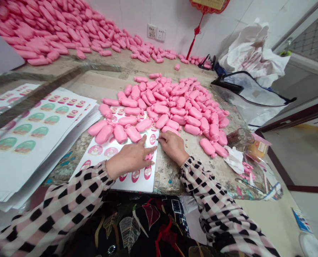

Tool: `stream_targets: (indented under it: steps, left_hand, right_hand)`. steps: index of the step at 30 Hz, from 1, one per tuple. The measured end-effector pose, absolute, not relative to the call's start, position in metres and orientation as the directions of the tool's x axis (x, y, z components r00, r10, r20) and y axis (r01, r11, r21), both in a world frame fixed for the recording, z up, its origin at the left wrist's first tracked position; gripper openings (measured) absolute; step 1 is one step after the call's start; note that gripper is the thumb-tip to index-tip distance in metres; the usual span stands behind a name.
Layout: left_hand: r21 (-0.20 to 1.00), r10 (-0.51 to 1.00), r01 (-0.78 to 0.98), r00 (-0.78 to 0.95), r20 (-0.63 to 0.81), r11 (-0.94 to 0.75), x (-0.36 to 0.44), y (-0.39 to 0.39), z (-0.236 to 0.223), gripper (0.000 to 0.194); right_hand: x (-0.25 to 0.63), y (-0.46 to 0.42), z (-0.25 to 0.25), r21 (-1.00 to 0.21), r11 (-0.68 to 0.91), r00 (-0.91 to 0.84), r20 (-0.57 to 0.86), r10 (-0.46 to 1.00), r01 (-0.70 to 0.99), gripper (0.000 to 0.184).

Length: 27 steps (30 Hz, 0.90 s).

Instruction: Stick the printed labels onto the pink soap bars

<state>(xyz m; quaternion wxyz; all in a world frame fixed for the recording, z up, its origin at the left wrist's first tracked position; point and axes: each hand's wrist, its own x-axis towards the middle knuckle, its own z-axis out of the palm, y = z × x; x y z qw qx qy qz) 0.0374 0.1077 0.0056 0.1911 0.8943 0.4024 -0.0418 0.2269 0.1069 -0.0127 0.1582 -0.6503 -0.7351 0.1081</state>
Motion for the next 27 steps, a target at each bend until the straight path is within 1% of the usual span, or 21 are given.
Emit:
stream_targets:
  steps: [3,6,8,11,13,15,18,23,25,27]
  left_hand:
    - [0.291,0.691,0.733,0.679,-0.249,-0.615,0.039,0.109,0.007,0.057]
    - [0.28,0.687,0.737,0.675,-0.27,-0.615,0.04,0.111,0.007,0.06]
    - [0.268,0.692,0.746,0.666,-0.278,-0.609,0.041,0.111,0.006,0.06]
    - [0.258,0.702,0.758,0.652,-0.287,-0.598,0.042,0.111,0.004,0.06]
    - [0.259,0.705,0.762,0.648,-0.288,-0.594,0.042,0.112,0.002,0.06]
    - [0.264,0.705,0.759,0.651,-0.282,-0.595,0.042,0.112,0.002,0.061]
    - [0.278,0.698,0.746,0.665,-0.266,-0.605,0.042,0.112,0.003,0.059]
    - [0.294,0.69,0.738,0.673,-0.266,-0.607,0.041,0.112,0.006,0.057]
    - [0.294,0.689,0.738,0.674,-0.268,-0.608,0.041,0.112,0.007,0.057]
    - [0.292,0.687,0.737,0.675,-0.27,-0.61,0.041,0.112,0.007,0.058]
  right_hand:
    - [0.223,0.104,-0.019,-0.446,0.054,-0.023,0.073,0.997,0.894,0.015]
    - [0.216,0.1,-0.024,-0.46,-0.018,0.072,0.101,0.992,0.888,0.015]
    - [0.213,0.098,-0.024,-0.431,-0.028,0.101,0.148,0.984,0.902,0.017]
    - [0.213,0.099,-0.021,-0.337,-0.012,0.083,0.196,0.977,0.942,0.018]
    - [0.215,0.102,-0.017,-0.279,0.012,0.042,0.186,0.982,0.96,0.018]
    - [0.219,0.105,-0.015,-0.269,0.044,0.0,0.161,0.987,0.962,0.018]
    - [0.223,0.107,-0.014,-0.33,0.083,-0.041,0.132,0.99,0.94,0.017]
    - [0.226,0.108,-0.019,-0.41,0.073,-0.028,0.115,0.993,0.909,0.016]
    - [0.223,0.106,-0.023,-0.459,0.04,0.014,0.113,0.993,0.887,0.015]
    - [0.219,0.104,-0.028,-0.527,-0.029,0.1,0.107,0.989,0.849,0.015]
